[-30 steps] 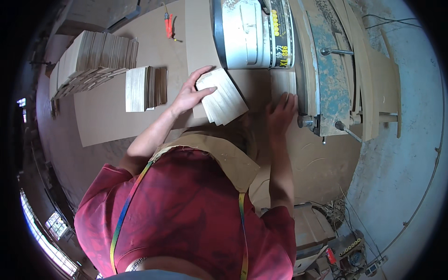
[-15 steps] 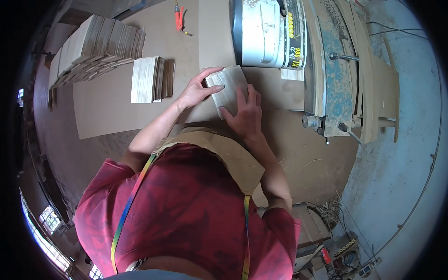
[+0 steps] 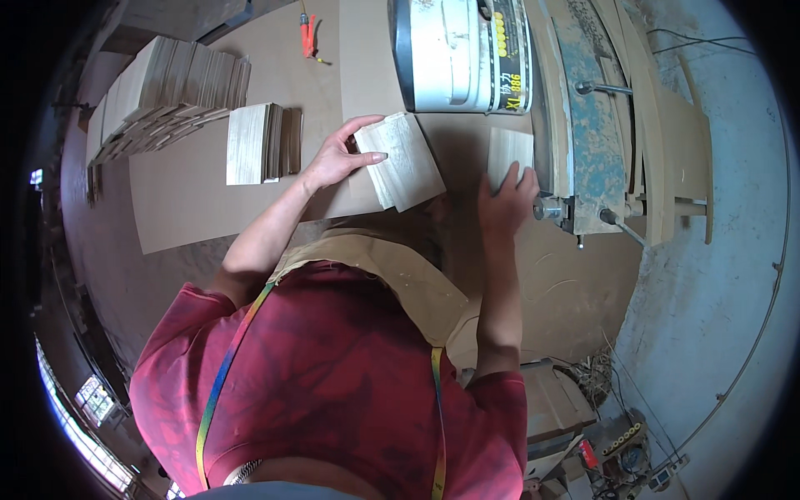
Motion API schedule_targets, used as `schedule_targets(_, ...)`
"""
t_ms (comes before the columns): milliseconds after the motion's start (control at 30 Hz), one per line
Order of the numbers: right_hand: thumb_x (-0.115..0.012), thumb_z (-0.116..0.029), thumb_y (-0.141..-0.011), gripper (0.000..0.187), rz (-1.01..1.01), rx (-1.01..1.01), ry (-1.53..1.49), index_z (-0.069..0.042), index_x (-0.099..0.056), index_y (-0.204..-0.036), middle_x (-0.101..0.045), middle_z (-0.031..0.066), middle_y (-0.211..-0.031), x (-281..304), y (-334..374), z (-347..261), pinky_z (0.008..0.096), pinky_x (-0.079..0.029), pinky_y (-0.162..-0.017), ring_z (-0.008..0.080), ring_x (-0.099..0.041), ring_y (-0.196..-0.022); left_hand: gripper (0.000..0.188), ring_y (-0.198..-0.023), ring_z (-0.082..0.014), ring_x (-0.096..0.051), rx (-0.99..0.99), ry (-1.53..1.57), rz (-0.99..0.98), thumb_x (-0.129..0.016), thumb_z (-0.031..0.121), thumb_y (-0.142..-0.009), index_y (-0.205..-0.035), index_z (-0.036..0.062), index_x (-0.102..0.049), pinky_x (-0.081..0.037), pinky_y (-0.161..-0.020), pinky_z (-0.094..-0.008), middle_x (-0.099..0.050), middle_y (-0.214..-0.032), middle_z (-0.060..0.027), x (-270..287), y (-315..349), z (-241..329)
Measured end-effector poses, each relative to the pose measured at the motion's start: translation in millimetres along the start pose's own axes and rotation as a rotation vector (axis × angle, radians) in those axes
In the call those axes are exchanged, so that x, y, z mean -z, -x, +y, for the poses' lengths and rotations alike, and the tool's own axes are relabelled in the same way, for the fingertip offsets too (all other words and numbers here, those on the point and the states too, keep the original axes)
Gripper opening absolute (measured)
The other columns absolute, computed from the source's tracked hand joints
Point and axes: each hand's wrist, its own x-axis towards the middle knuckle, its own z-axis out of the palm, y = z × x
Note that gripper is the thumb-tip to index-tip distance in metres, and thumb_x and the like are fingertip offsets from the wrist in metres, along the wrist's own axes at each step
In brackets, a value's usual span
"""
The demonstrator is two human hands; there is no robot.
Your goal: Sanding the faces and edges of wooden blocks using a stationary belt sander machine.
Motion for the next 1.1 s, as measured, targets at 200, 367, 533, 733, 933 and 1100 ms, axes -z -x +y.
schedule_targets(200,-0.082,-0.03,-0.094,0.057,0.102,0.105,0.062,-0.001,-0.067,-0.142,-0.065,0.0237,-0.141,-51,-40,-8,0.0523,-0.053,-0.107,0.0454,-0.06,-0.129,0.058,-0.117,-0.0224,-0.067,-0.004,-0.069,0.104,-0.093,0.014,-0.09,-0.144,0.0146,-0.07,-0.055,-0.105,-0.0337,-0.065,-0.135,-0.0092,-7,-7,-12)
schedule_targets(367,-0.082,-0.031,-0.092,0.063,-0.147,0.026,-0.346,0.0,-0.065,-0.144,-0.062,0.0237,-0.145,-16,-68,-62,0.0531,-0.053,-0.106,0.0462,-0.06,-0.128,0.051,-0.115,-0.0234,-0.068,-0.005,-0.059,0.218,-0.093,0.018,-0.09,-0.137,0.0136,-0.073,-0.057,-0.102,-0.0359,-0.067,-0.13,-0.0082,-23,-19,-19)
schedule_targets(533,-0.085,-0.034,-0.086,0.073,-0.348,0.103,-0.355,0.0,-0.063,-0.146,-0.057,0.0293,-0.149,31,3,-117,0.054,-0.053,-0.106,0.0486,-0.059,-0.128,0.049,-0.114,-0.024,-0.068,-0.039,-0.157,0.284,-0.093,0.022,-0.09,-0.134,0.0126,-0.073,-0.057,-0.102,-0.0376,-0.068,-0.128,-0.008,-39,-25,-24)
schedule_targets(733,-0.082,-0.026,-0.085,0.07,-0.209,-0.03,-0.173,-0.001,-0.061,-0.147,-0.057,0.0288,-0.148,35,22,-26,0.0553,-0.052,-0.108,0.0504,-0.058,-0.129,0.051,-0.115,-0.0244,-0.068,-0.069,-0.208,0.261,-0.094,0.024,-0.089,-0.135,0.0129,-0.075,-0.055,-0.103,-0.0371,-0.068,-0.13,-0.0081,-37,-22,-14)
schedule_targets(933,-0.08,-0.021,-0.09,0.061,0.016,0.086,-0.018,0.0,-0.063,-0.144,-0.059,0.026,-0.147,-28,-20,14,0.0554,-0.053,-0.106,0.0483,-0.059,-0.127,0.05,-0.116,-0.0241,-0.068,-0.162,-0.228,0.105,-0.094,0.022,-0.089,-0.135,0.0126,-0.076,-0.054,-0.104,-0.0356,-0.067,-0.132,-0.0076,-11,-13,-7)
schedule_targets(1100,-0.081,-0.023,-0.091,0.06,0.068,0.133,-0.105,0.002,-0.063,-0.142,-0.059,0.0261,-0.146,-57,-53,-7,0.0554,-0.054,-0.104,0.0484,-0.059,-0.127,0.051,-0.117,-0.0238,-0.067,-0.073,-0.145,0.141,-0.094,0.02,-0.089,-0.137,0.0125,-0.076,-0.054,-0.105,-0.0346,-0.067,-0.133,-0.0071,-15,-10,-18)
